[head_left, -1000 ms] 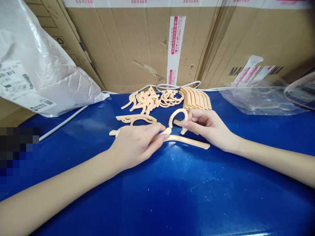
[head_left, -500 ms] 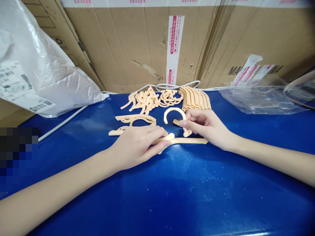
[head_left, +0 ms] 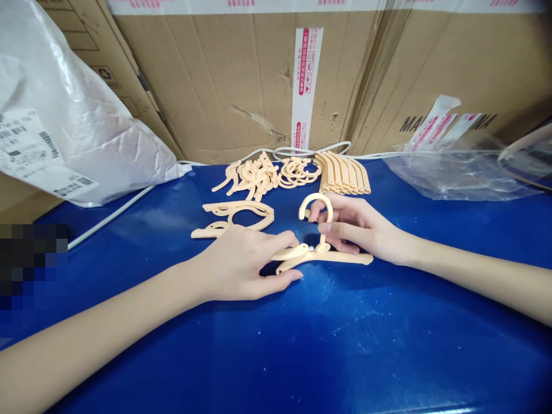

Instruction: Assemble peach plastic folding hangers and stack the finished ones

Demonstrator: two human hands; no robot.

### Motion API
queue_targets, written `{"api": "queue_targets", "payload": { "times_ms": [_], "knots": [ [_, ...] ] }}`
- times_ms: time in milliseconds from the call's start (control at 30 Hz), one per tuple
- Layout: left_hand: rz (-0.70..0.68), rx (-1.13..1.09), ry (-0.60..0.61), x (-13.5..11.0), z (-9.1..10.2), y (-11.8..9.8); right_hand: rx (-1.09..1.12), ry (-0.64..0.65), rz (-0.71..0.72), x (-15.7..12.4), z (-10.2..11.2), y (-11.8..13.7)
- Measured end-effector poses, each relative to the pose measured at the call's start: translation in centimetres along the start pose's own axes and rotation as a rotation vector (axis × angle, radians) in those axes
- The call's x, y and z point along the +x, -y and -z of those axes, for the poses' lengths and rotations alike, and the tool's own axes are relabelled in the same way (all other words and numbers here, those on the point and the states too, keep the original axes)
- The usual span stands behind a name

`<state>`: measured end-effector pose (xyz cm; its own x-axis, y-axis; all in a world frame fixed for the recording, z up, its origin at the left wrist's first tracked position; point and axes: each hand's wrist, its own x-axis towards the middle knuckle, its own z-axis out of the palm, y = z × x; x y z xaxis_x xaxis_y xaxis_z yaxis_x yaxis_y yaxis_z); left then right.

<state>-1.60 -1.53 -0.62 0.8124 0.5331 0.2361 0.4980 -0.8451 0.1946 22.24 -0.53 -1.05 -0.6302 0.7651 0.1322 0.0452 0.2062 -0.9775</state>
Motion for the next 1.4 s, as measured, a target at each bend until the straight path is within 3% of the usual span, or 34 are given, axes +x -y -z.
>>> {"api": "queue_targets", "payload": {
  "times_ms": [567,933,1400],
  "knots": [
    [-0.018,0.005,-0.050,-0.1,-0.1,0.2,0.176,0.007,-0.036,0.6,0.8,-0.4],
    [-0.112,-0.001,-0.176,-0.1,0.3,-0.3,0.252,-0.028,-0.113,0.8,0.6,0.0],
    [-0.051,-0.006,-0.139,-0.4,-0.2,0.1,0.449,-0.063,-0.159,0.7,1.1,0.3]
  ]
}}
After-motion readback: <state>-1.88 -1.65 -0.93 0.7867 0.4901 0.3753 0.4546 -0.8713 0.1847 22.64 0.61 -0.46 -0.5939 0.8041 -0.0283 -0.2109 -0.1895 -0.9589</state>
